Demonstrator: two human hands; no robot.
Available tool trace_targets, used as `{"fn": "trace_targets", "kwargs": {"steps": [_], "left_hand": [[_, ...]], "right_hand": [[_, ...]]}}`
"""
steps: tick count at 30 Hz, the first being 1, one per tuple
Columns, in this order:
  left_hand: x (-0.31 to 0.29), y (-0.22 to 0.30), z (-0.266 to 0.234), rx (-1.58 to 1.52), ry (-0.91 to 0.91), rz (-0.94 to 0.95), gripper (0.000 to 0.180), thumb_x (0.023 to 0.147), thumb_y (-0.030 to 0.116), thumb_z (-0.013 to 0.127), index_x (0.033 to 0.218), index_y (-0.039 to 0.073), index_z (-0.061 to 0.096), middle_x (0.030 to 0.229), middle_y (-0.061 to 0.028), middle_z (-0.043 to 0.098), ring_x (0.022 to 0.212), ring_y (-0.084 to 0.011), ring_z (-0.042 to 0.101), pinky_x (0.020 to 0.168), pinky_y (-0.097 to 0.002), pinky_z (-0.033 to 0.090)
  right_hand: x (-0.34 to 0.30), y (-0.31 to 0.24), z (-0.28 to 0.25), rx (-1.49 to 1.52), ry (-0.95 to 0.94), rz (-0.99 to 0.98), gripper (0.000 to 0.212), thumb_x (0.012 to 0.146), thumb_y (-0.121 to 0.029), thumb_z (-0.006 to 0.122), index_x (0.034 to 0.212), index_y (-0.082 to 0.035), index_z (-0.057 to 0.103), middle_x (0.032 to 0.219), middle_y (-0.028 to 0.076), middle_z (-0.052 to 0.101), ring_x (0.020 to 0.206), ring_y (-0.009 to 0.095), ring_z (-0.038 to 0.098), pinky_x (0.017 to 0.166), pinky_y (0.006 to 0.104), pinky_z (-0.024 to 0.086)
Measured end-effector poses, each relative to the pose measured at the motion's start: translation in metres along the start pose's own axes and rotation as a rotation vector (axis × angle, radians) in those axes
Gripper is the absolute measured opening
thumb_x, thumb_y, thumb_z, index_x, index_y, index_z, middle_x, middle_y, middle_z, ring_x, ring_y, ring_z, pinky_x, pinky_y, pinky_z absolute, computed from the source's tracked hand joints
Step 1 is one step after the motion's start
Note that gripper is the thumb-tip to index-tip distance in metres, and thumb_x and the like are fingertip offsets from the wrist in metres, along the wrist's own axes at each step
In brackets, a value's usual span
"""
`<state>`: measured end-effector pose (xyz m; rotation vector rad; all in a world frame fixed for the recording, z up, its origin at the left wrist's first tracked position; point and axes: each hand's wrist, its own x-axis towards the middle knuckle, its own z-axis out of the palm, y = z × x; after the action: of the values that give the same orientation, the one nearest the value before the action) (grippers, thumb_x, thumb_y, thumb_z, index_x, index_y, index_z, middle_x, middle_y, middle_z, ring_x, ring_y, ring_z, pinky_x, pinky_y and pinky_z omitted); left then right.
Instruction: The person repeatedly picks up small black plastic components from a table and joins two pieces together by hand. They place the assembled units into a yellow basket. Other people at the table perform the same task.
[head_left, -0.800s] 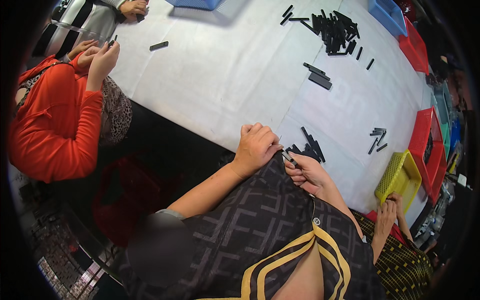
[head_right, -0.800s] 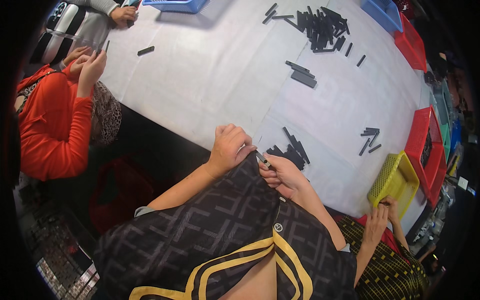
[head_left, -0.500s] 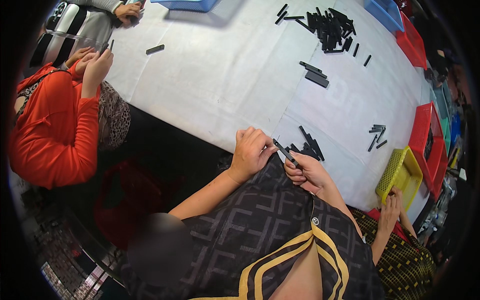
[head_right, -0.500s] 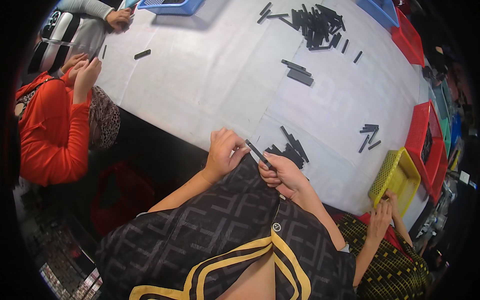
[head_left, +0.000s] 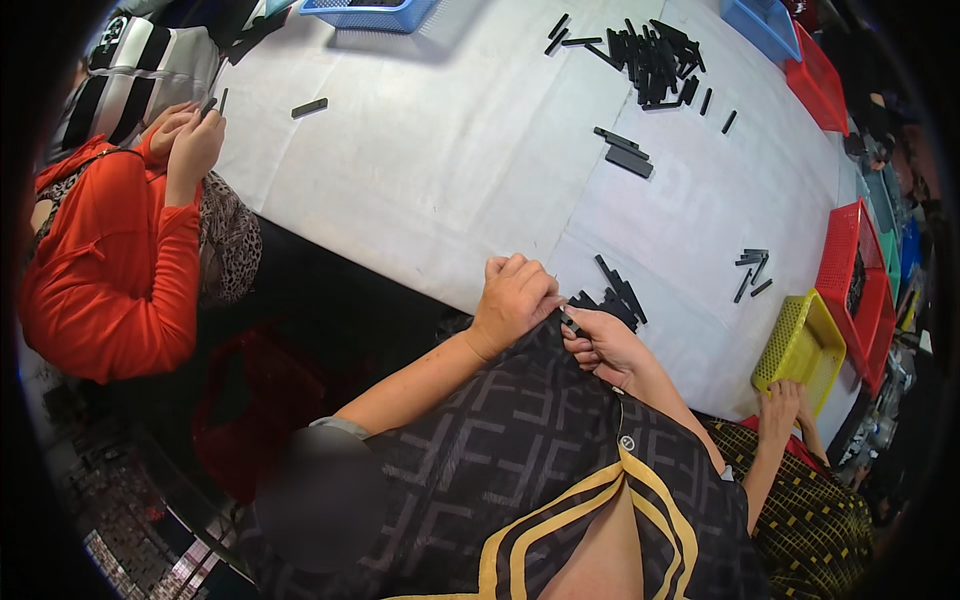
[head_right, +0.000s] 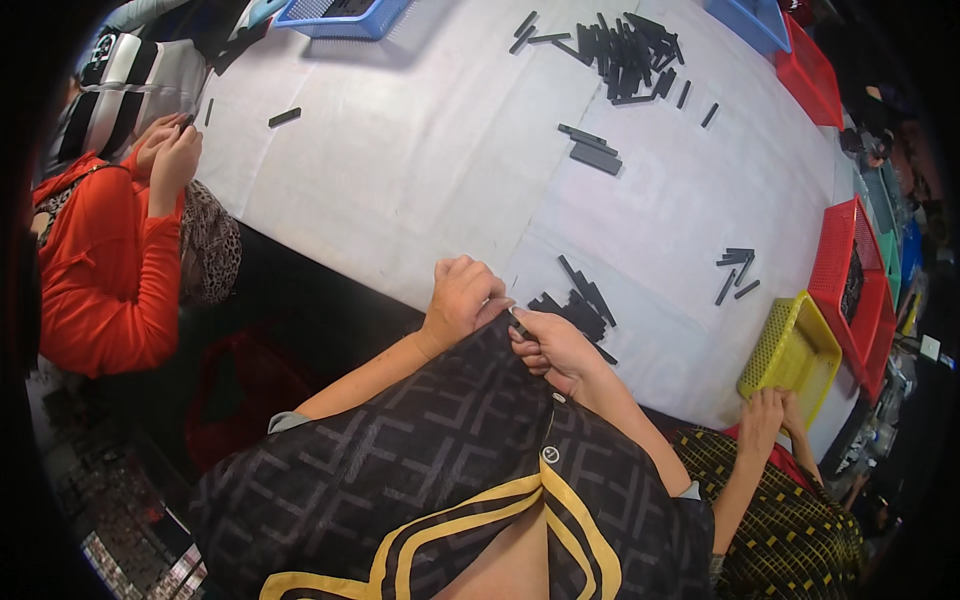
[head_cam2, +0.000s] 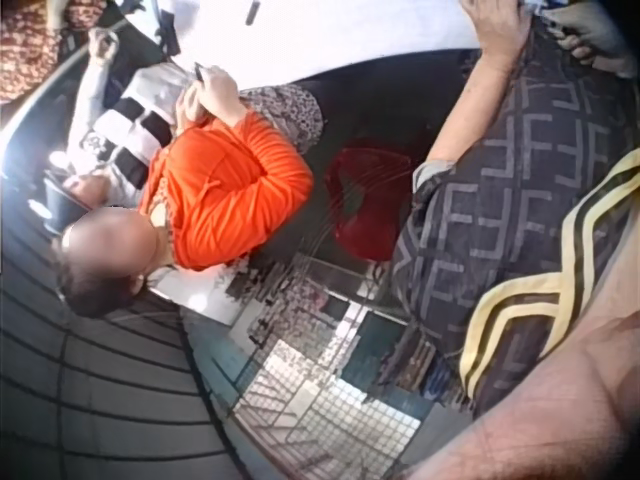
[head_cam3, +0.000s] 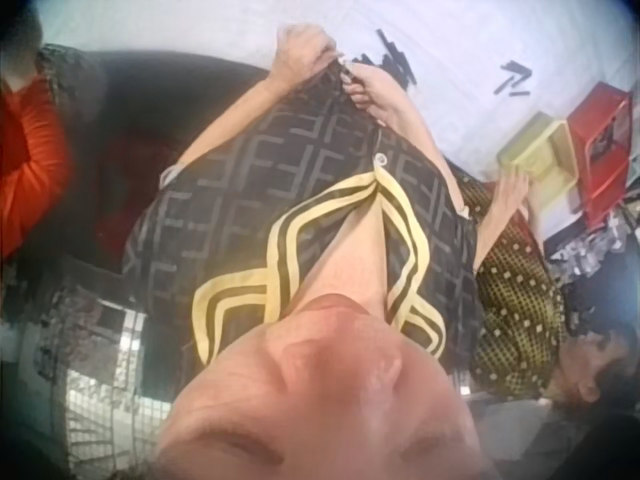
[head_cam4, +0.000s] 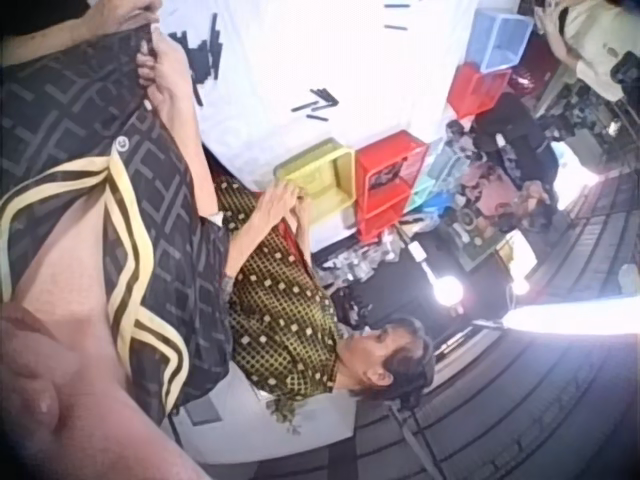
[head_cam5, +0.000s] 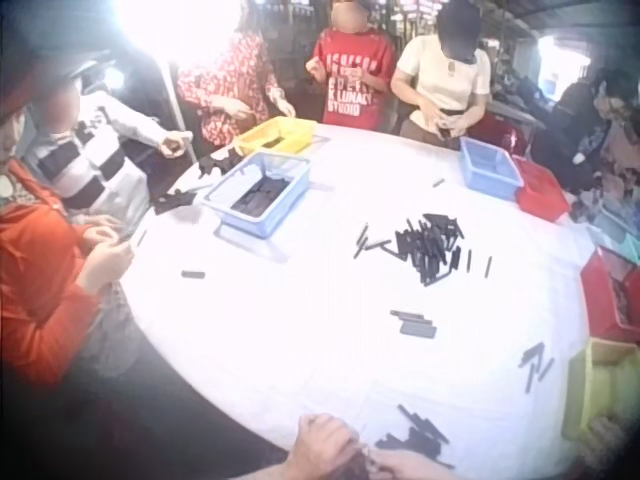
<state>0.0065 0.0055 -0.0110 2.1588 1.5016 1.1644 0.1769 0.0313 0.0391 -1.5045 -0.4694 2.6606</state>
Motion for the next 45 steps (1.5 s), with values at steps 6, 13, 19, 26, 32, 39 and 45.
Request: {"fn": "trace_targets", "kwargs": {"steps": [6, 13, 19, 26, 32, 39, 45], "left_hand": [[0.0, -0.001, 0.0, -0.014, -0.005, -0.04, 0.022, 0.068, 0.019, 0.071, 0.075, 0.012, 0.051, 0.069, 0.0003, 0.047, 0.067, -0.0188, 0.045, 0.069, -0.0334, 0.03], [0.0, -0.008, -0.003, 0.012, 0.024, -0.112, 0.022, 0.067, 0.018, 0.071, 0.074, 0.012, 0.05, 0.068, 0.0001, 0.045, 0.068, -0.0188, 0.046, 0.07, -0.033, 0.03], [-0.009, -0.007, -0.009, -0.08, 0.045, -0.16, 0.021, 0.073, 0.02, 0.069, 0.074, 0.011, 0.05, 0.068, -0.0002, 0.046, 0.066, -0.0193, 0.044, 0.07, -0.0323, 0.03], [-0.008, -0.009, -0.005, -0.124, 0.015, -0.173, 0.02, 0.075, 0.021, 0.067, 0.074, 0.01, 0.051, 0.068, -0.0003, 0.046, 0.067, -0.0189, 0.044, 0.069, -0.032, 0.03], [-0.009, -0.01, -0.002, -0.144, -0.021, -0.201, 0.019, 0.076, 0.021, 0.067, 0.073, 0.01, 0.051, 0.069, 0.0002, 0.046, 0.066, -0.0179, 0.044, 0.069, -0.0316, 0.031], [-0.001, -0.021, 0.0, -0.241, -0.216, -0.36, 0.016, 0.077, 0.014, 0.064, 0.072, 0.003, 0.054, 0.065, -0.0073, 0.055, 0.059, -0.0217, 0.052, 0.061, -0.0336, 0.038], [0.04, -0.064, 0.017, -0.162, -0.355, -0.347, 0.017, 0.076, 0.015, 0.065, 0.078, 0.001, 0.056, 0.068, -0.0129, 0.059, 0.063, -0.0281, 0.058, 0.059, -0.0358, 0.045]], "right_hand": [[-0.001, 0.0, 0.002, 0.017, -0.006, 0.011, 0.029, 0.093, -0.03, 0.043, 0.069, -0.014, 0.042, 0.053, -0.008, 0.032, 0.043, 0.002, 0.024, 0.041, 0.0182, 0.019], [0.0, -0.005, -0.001, 0.045, -0.076, -0.034, 0.032, 0.095, -0.033, 0.039, 0.07, -0.013, 0.042, 0.054, -0.008, 0.032, 0.044, 0.002, 0.023, 0.041, 0.0184, 0.018], [-0.007, -0.003, -0.006, 0.183, -0.184, -0.208, 0.035, 0.097, -0.031, 0.036, 0.07, -0.01, 0.04, 0.055, -0.006, 0.03, 0.045, 0.003, 0.024, 0.042, 0.0186, 0.021], [-0.011, -0.002, -0.007, 0.227, -0.197, -0.277, 0.037, 0.097, -0.033, 0.036, 0.069, -0.01, 0.039, 0.055, -0.004, 0.03, 0.045, 0.005, 0.024, 0.041, 0.0191, 0.021], [-0.012, 0.001, -0.011, 0.29, -0.202, -0.305, 0.035, 0.096, -0.033, 0.039, 0.07, -0.01, 0.042, 0.056, -0.005, 0.031, 0.046, 0.005, 0.026, 0.043, 0.0189, 0.022], [-0.006, -0.001, -0.049, 0.549, 0.043, -0.442, 0.034, 0.095, -0.036, 0.042, 0.072, -0.011, 0.042, 0.054, -0.004, 0.031, 0.042, 0.006, 0.025, 0.04, 0.0222, 0.021], [-0.004, 0.008, -0.179, 0.896, 0.715, -0.732, 0.037, 0.094, -0.042, 0.04, 0.072, -0.012, 0.043, 0.052, -0.004, 0.029, 0.04, 0.008, 0.021, 0.037, 0.0245, 0.017]]}}
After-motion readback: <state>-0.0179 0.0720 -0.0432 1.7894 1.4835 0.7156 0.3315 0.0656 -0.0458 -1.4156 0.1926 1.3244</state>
